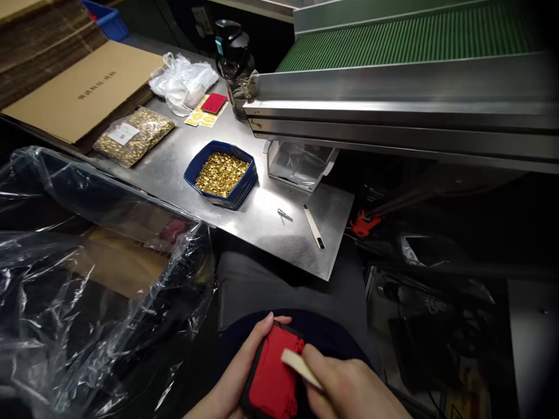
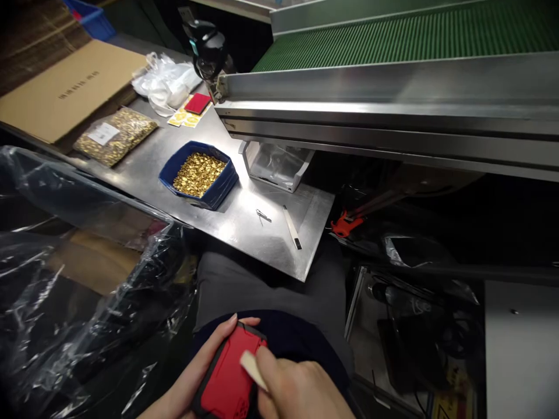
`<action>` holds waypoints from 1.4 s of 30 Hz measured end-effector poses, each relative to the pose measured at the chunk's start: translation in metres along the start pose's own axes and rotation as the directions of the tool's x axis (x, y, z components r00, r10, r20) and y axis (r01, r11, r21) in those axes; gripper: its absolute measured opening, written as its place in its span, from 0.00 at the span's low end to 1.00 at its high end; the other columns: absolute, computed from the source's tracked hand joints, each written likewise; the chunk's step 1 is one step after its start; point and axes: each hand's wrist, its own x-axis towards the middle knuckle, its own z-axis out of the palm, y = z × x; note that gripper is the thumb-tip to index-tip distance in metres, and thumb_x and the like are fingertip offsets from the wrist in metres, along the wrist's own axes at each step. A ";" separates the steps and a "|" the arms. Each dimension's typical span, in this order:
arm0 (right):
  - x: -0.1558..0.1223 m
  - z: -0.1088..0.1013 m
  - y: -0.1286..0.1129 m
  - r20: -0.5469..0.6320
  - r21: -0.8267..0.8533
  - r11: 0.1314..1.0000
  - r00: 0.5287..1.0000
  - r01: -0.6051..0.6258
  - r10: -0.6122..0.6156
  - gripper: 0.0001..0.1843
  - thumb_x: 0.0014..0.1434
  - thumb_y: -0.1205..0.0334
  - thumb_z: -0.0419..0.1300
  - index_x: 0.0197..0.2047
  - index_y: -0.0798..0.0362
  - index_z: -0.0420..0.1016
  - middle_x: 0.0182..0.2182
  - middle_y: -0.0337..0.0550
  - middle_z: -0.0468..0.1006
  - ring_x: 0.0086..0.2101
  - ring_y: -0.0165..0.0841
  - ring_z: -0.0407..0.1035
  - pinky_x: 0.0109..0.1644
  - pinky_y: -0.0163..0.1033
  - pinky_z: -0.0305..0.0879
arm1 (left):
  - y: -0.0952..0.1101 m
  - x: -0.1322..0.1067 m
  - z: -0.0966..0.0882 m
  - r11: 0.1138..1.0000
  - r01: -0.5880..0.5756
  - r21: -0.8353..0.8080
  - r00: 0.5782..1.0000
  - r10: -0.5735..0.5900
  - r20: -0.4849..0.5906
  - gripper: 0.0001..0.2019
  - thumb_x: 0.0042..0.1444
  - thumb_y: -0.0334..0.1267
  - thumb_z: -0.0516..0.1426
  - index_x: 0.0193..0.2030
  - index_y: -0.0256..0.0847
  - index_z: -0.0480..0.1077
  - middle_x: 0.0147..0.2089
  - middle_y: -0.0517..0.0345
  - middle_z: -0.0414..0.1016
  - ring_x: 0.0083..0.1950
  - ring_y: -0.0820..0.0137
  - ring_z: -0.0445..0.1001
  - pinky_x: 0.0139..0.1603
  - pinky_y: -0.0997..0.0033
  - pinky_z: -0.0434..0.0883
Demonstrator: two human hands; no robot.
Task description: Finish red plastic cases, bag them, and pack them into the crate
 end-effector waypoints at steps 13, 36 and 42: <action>-0.002 -0.007 0.002 0.104 0.176 0.982 0.993 -0.065 0.047 0.07 0.58 0.68 0.56 0.38 0.45 0.65 0.25 0.31 0.76 0.20 0.26 0.60 0.23 0.33 0.42 | 0.008 -0.006 0.013 1.000 0.009 -0.023 1.000 -0.009 -0.025 0.25 0.65 0.56 0.56 0.56 0.35 0.70 0.39 0.43 0.82 0.39 0.59 0.81 0.43 0.64 0.76; 0.005 -0.017 -0.006 0.218 0.038 0.999 0.976 -0.012 0.003 0.06 0.62 0.68 0.56 0.38 0.46 0.64 0.29 0.33 0.81 0.24 0.29 0.72 0.23 0.34 0.44 | 0.005 0.003 0.002 0.999 0.035 -0.012 0.998 -0.035 0.059 0.24 0.64 0.56 0.58 0.53 0.37 0.72 0.41 0.45 0.81 0.44 0.57 0.80 0.48 0.61 0.74; 0.009 -0.015 -0.002 0.083 -0.028 0.998 0.995 0.063 -0.060 0.07 0.63 0.68 0.56 0.42 0.45 0.64 0.36 0.37 0.84 0.33 0.36 0.80 0.28 0.35 0.51 | 0.006 0.000 0.002 0.997 0.044 -0.058 0.998 -0.041 0.043 0.21 0.64 0.54 0.60 0.51 0.36 0.74 0.41 0.47 0.82 0.38 0.65 0.79 0.43 0.67 0.75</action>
